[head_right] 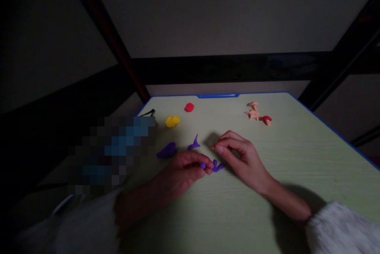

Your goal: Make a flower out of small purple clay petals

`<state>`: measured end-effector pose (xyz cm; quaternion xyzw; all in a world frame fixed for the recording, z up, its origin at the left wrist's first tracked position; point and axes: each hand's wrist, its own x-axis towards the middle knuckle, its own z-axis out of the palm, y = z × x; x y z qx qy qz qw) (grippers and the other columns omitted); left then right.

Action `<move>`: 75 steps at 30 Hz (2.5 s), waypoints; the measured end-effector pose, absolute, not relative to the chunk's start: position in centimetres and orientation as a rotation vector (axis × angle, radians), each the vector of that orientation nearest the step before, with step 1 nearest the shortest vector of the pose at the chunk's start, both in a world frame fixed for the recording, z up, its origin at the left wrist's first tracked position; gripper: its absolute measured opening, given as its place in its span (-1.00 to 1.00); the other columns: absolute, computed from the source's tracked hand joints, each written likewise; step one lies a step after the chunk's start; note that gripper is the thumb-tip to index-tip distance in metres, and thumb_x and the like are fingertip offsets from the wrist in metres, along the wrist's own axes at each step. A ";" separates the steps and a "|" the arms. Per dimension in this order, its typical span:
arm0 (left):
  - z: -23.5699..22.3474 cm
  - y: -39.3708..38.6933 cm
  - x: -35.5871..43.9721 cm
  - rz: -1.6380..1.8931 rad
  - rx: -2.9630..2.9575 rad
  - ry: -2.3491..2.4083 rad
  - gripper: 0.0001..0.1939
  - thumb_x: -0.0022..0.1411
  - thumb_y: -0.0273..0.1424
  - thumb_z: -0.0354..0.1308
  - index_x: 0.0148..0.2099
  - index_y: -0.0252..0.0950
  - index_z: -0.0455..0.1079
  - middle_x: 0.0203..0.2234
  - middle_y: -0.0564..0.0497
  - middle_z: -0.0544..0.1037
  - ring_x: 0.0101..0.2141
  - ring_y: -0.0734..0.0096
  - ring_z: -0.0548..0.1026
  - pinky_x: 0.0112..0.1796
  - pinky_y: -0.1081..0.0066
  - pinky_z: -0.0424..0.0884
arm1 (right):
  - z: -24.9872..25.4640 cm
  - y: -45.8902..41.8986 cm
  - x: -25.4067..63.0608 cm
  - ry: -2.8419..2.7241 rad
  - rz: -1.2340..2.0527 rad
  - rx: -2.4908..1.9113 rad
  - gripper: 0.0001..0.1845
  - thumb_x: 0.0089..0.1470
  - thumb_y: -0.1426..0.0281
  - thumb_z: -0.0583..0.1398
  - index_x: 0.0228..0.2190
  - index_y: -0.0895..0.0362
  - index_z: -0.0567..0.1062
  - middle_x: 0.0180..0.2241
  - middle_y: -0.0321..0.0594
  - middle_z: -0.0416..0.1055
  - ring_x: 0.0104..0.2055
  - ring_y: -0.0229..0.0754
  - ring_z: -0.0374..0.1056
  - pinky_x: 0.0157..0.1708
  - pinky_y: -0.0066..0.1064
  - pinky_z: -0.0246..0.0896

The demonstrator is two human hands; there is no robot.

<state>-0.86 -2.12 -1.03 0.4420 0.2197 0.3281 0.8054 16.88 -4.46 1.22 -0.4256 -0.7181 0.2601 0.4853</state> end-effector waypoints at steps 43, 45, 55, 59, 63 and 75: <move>-0.2 -2.1 -0.5 0.784 0.697 0.580 -0.78 -0.23 -0.43 0.37 -0.52 -0.37 0.38 -0.65 0.12 0.39 -0.58 0.60 0.27 -0.48 0.53 0.15 | 1.8 -4.4 16.6 -1.826 0.559 -1.016 -0.84 0.12 0.44 0.11 -0.45 0.16 0.46 -0.44 -0.23 0.34 -0.39 -0.26 0.28 -0.40 -0.41 0.19; -0.1 -2.2 -0.3 0.780 0.634 0.607 -0.81 -0.13 -0.38 0.33 -0.46 -0.38 0.43 -0.59 0.07 0.43 -0.53 0.57 0.32 -0.42 0.50 0.21 | 1.8 -4.4 16.6 -1.832 0.554 -1.013 -0.83 0.13 0.44 0.11 -0.46 0.15 0.46 -0.44 -0.23 0.33 -0.39 -0.26 0.28 -0.41 -0.41 0.19; -0.1 -2.2 -0.5 0.772 0.730 0.592 -0.74 -0.23 -0.45 0.37 -0.50 -0.33 0.33 -0.65 0.10 0.40 -0.58 0.56 0.31 -0.47 0.50 0.17 | 1.2 -4.1 16.9 -1.834 0.547 -1.033 -0.83 0.13 0.44 0.11 -0.47 0.16 0.45 -0.44 -0.23 0.33 -0.39 -0.28 0.27 -0.40 -0.43 0.18; -0.7 -2.1 -0.6 0.766 0.714 0.581 -0.67 -0.10 -0.26 0.32 -0.58 -0.32 0.24 -0.78 0.18 0.21 -0.69 0.63 0.13 -0.59 0.51 0.05 | 1.4 -4.2 16.9 -1.845 0.558 -1.032 -0.84 0.13 0.44 0.11 -0.46 0.16 0.45 -0.44 -0.23 0.33 -0.39 -0.27 0.27 -0.40 -0.43 0.19; -0.6 -2.0 -0.3 0.760 0.676 0.606 -0.72 0.01 -0.25 0.25 -0.55 -0.33 0.32 -0.76 0.16 0.23 -0.67 0.60 0.19 -0.55 0.50 0.16 | 1.7 -4.3 17.0 -1.846 0.541 -1.048 -0.83 0.13 0.43 0.11 -0.45 0.15 0.45 -0.43 -0.21 0.34 -0.39 -0.25 0.28 -0.40 -0.40 0.20; -0.8 -2.0 -0.5 0.792 0.779 0.550 -0.61 -0.10 -0.16 0.30 -0.60 -0.33 0.25 -0.76 0.16 0.24 -0.66 0.62 0.16 -0.55 0.50 0.09 | 1.5 -4.3 17.1 -1.861 0.521 -1.034 -0.83 0.13 0.42 0.10 -0.45 0.15 0.46 -0.43 -0.20 0.36 -0.39 -0.24 0.30 -0.41 -0.38 0.23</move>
